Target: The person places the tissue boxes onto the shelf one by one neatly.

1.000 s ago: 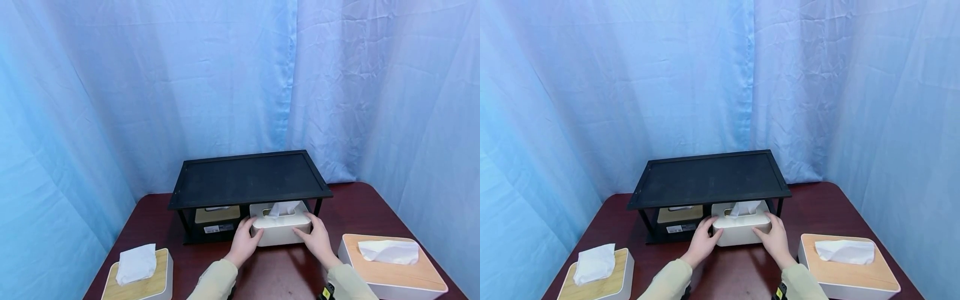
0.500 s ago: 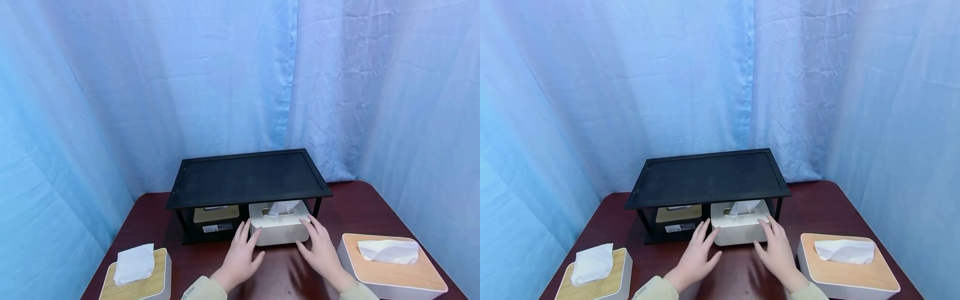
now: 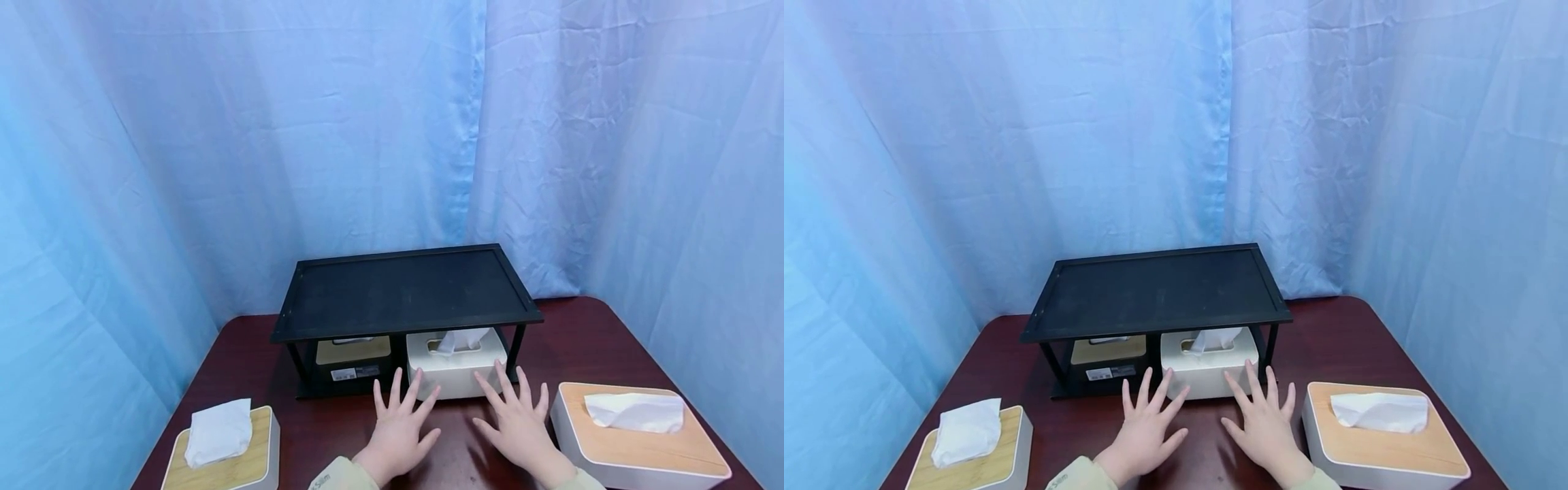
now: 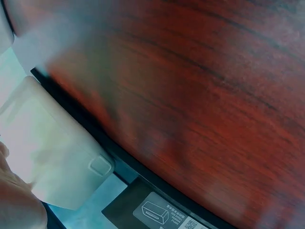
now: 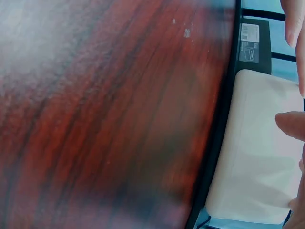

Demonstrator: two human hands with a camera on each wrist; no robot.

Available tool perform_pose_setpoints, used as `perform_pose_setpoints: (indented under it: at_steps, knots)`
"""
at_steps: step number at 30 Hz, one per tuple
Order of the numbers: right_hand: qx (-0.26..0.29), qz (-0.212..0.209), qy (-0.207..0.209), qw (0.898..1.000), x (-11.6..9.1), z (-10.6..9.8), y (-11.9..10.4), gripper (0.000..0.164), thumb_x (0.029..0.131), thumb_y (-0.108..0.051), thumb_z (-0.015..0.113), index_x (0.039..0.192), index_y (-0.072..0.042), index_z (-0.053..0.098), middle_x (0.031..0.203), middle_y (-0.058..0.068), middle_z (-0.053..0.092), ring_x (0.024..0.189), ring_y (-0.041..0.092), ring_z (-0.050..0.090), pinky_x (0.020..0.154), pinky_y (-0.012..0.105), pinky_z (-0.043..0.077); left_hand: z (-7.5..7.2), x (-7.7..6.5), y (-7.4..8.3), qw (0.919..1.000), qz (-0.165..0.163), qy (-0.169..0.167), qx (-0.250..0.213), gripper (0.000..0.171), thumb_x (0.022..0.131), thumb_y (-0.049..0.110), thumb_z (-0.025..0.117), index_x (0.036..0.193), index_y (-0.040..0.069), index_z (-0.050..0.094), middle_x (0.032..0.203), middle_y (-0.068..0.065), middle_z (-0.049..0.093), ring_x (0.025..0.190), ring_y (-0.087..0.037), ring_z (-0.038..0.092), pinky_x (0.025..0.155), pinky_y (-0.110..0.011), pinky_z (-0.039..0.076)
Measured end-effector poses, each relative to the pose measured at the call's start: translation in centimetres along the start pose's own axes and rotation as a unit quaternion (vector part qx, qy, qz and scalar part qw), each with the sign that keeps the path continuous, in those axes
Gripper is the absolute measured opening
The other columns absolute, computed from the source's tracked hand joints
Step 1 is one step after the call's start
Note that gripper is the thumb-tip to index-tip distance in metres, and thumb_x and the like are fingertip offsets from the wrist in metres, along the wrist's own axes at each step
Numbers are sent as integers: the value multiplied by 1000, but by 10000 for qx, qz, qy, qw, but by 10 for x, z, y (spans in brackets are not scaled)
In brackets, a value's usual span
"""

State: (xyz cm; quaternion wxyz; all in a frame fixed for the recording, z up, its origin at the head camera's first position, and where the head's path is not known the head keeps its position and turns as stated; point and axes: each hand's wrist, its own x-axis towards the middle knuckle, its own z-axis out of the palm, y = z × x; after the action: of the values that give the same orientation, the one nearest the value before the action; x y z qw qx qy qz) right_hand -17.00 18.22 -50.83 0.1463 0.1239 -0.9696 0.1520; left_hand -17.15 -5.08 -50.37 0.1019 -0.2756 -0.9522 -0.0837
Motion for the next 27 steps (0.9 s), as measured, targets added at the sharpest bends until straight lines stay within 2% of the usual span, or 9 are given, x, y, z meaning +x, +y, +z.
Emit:
perform_pose_setpoints:
  at_steps: [6,12,21,27]
  knots:
    - [63,87,-191,9998,9,1,1,71,81,-40,71,143,-22,42,154,17,22,136,53,10,97,77,0,1,9,-1,9997,-198,-170,-35,59,93,49,51,146,31,36,158,-10,18,142,-46,12,100,-74,10]
    - [-6,156,-296,9994,20,3,5,69,82,-41,70,143,-22,43,154,18,23,137,53,9,97,76,-1,6,18,-4,9993,-331,-142,29,59,92,49,52,146,32,36,157,-9,20,142,-45,12,102,-73,9]
    - [-142,165,-302,9993,33,7,8,68,82,-40,70,142,-20,45,152,19,29,137,53,9,99,76,-1,9,34,-10,9979,-513,-300,242,59,93,50,49,147,32,34,158,-7,19,144,-43,9,105,-71,8]
    - [-141,162,-217,9995,38,9,9,68,81,-38,71,141,-19,46,152,17,30,137,54,12,98,76,1,10,38,-10,9972,-582,-391,258,59,93,50,49,147,32,34,158,-7,18,144,-42,9,105,-70,7]
